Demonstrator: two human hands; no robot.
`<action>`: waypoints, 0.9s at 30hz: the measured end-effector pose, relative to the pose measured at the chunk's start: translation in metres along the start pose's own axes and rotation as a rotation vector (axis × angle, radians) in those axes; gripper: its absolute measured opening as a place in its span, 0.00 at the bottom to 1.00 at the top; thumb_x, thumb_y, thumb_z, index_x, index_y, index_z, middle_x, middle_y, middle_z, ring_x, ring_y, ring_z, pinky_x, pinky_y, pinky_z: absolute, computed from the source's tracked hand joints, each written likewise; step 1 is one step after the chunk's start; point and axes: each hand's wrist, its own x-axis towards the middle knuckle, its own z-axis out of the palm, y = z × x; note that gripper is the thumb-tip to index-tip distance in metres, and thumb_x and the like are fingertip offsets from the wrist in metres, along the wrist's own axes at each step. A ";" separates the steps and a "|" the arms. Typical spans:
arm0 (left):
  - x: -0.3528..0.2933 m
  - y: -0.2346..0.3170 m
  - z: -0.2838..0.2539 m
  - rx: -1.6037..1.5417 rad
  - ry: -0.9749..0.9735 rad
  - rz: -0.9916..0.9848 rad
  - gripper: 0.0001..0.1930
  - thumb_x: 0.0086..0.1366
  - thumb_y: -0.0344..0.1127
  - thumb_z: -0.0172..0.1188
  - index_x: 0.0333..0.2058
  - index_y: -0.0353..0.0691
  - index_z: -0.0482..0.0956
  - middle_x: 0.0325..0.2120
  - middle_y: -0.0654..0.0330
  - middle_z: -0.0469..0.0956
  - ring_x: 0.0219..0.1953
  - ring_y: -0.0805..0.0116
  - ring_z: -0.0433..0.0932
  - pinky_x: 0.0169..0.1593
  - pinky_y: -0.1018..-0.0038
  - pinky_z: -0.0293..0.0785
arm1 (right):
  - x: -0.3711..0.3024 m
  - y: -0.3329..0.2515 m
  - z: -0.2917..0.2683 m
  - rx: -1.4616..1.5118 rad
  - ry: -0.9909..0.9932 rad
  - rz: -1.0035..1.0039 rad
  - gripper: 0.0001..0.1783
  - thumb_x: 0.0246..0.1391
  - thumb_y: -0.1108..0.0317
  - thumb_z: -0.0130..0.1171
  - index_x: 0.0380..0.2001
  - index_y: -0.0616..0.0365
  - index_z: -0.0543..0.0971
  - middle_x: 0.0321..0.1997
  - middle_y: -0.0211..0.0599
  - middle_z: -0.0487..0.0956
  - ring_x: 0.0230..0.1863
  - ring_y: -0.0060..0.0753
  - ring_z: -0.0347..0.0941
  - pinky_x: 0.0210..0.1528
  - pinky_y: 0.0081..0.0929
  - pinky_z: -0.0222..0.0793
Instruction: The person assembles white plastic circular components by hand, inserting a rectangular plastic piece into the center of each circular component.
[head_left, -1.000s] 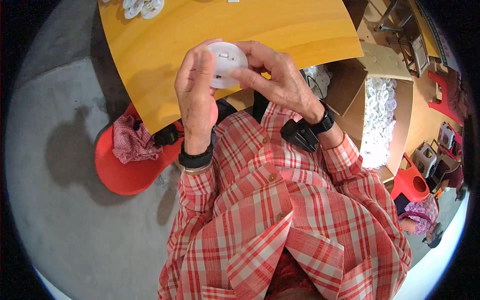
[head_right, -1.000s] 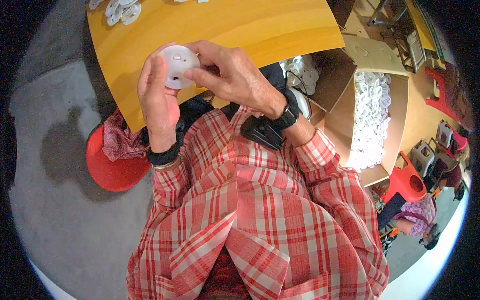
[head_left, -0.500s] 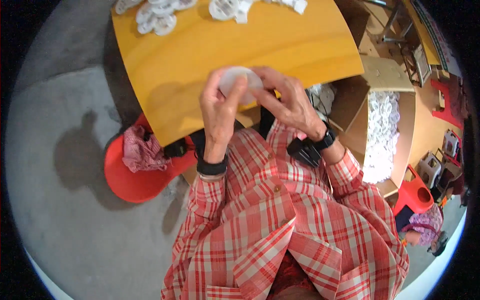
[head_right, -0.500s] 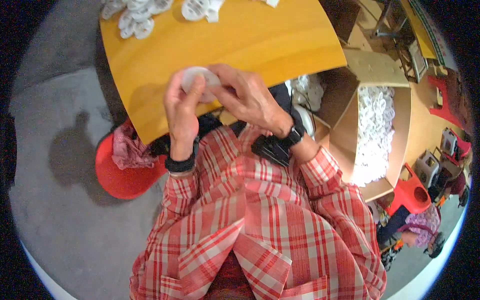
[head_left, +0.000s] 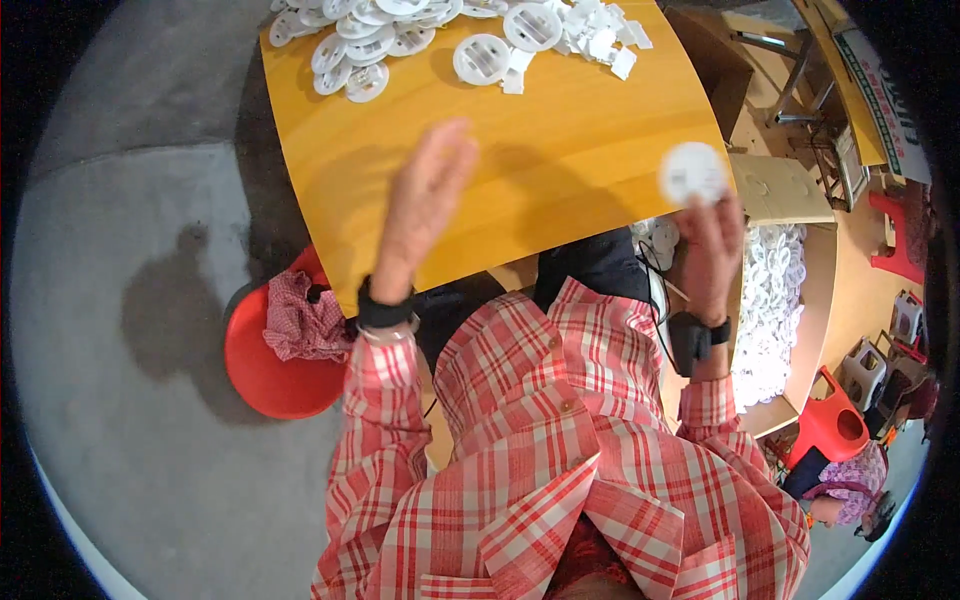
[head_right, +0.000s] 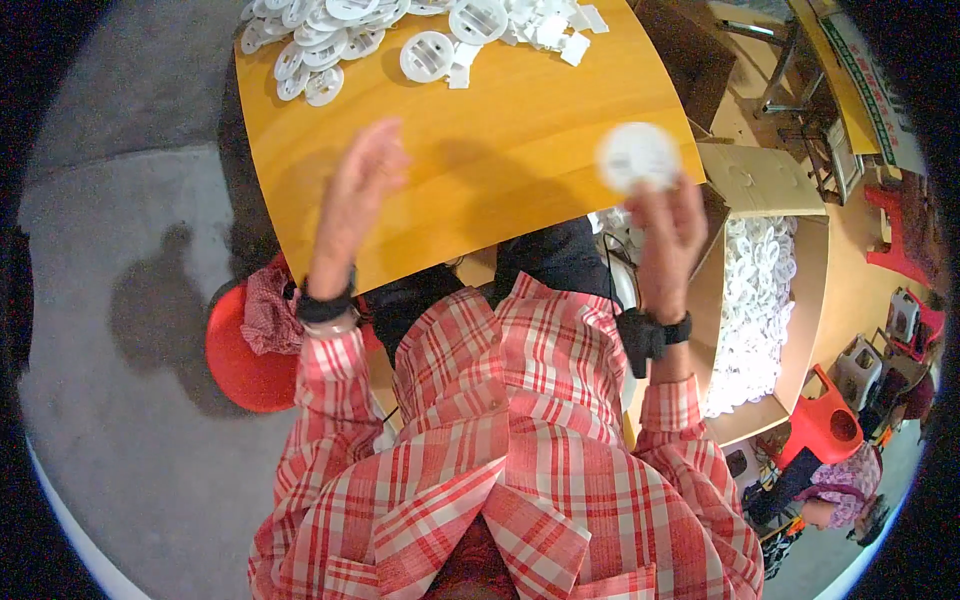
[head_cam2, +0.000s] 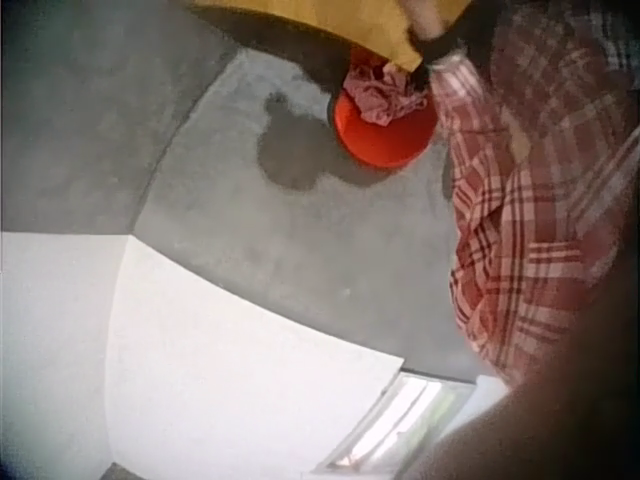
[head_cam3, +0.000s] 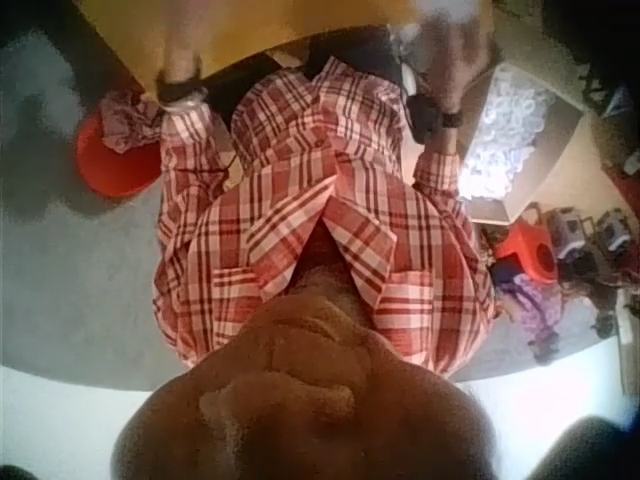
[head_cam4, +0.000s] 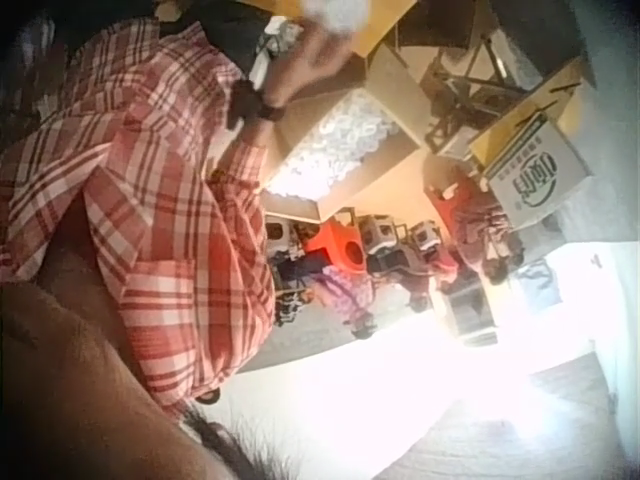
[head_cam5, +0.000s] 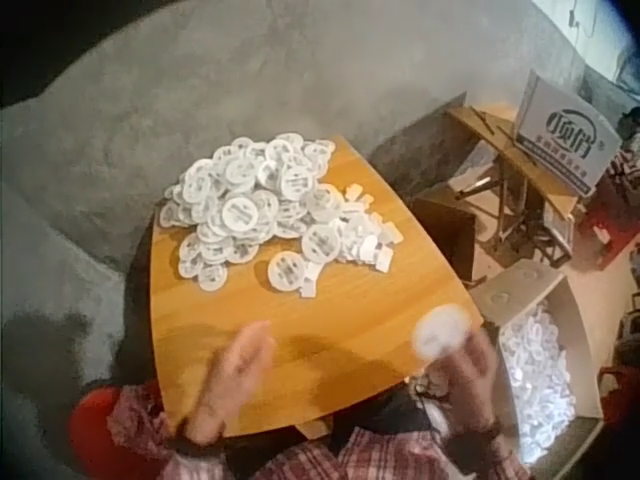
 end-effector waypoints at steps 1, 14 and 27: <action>0.014 -0.005 -0.016 0.170 0.070 0.020 0.22 0.62 0.49 0.53 0.48 0.40 0.71 0.39 0.54 0.76 0.37 0.68 0.76 0.41 0.74 0.70 | 0.006 0.004 -0.017 0.067 0.134 -0.049 0.13 0.55 0.69 0.55 0.43 0.60 0.72 0.30 0.28 0.75 0.25 0.14 0.68 0.25 0.12 0.61; 0.114 -0.039 -0.063 0.685 0.228 0.405 0.24 0.57 0.41 0.59 0.49 0.35 0.68 0.47 0.47 0.71 0.50 0.49 0.68 0.54 0.62 0.62 | -0.009 0.185 -0.163 -0.008 0.244 0.653 0.04 0.53 0.70 0.53 0.26 0.57 0.72 0.19 0.29 0.73 0.12 0.17 0.62 0.13 0.14 0.57; 0.126 -0.017 0.025 0.601 0.132 0.449 0.35 0.47 0.42 0.68 0.50 0.33 0.63 0.47 0.44 0.68 0.51 0.49 0.65 0.51 0.60 0.63 | -0.016 0.198 -0.155 -0.059 0.061 0.868 0.06 0.52 0.71 0.52 0.30 0.63 0.74 0.20 0.34 0.75 0.17 0.25 0.68 0.18 0.20 0.62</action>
